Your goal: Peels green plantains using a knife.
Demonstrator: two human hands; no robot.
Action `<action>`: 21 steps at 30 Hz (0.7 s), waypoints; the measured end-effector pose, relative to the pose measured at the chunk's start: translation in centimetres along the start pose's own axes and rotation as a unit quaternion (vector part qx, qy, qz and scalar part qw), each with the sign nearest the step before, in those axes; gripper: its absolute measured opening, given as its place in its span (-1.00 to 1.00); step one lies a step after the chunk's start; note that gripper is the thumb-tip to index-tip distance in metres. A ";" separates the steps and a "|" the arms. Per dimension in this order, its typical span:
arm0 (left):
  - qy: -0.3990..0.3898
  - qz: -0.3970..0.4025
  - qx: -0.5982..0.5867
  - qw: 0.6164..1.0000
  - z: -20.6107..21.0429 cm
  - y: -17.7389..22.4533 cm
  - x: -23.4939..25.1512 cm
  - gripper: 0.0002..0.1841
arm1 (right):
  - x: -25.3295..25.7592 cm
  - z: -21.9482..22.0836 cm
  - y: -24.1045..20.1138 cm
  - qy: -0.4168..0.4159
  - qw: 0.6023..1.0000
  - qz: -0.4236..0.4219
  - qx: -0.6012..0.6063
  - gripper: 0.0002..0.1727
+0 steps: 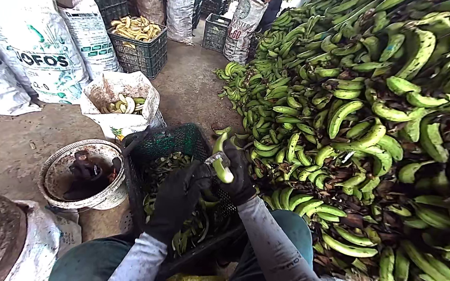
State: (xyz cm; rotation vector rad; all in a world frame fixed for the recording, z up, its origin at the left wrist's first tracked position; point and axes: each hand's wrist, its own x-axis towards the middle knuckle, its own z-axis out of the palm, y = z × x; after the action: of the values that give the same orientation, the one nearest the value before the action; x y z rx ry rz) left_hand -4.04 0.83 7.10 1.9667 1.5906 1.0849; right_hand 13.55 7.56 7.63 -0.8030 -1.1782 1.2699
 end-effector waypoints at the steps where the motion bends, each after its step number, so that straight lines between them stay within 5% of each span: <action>1: -0.011 -0.028 0.006 1.000 -0.5 -0.3 0.7 -0.40 | -0.6 -0.1 0.1 -0.064 0.996 0.037 0.044 -0.63; 4: -0.018 -0.106 0.005 0.994 -1.5 -1.5 1.9 -0.47 | -1.7 -0.5 0.0 -0.194 0.973 0.121 0.041 -0.49; 7: -0.014 -0.144 -0.029 0.989 -1.7 -2.3 2.5 -0.45 | -1.7 -1.3 -0.8 -0.219 0.963 0.157 -0.020 -0.28; 13: -0.055 -0.152 -0.055 0.985 -0.9 -1.0 1.9 -0.37 | 0.0 -3.0 0.2 -0.116 0.986 0.118 0.033 -0.50; 21: 0.013 0.022 0.076 0.997 3.0 -0.3 0.3 -0.34 | 0.4 -1.9 0.4 0.078 0.970 0.110 0.204 -0.58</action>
State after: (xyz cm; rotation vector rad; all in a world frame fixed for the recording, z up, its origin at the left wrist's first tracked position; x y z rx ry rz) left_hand -1.93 1.71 5.16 2.1024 1.6946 1.0371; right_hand 15.23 8.31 6.81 -0.7224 -0.6806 1.5380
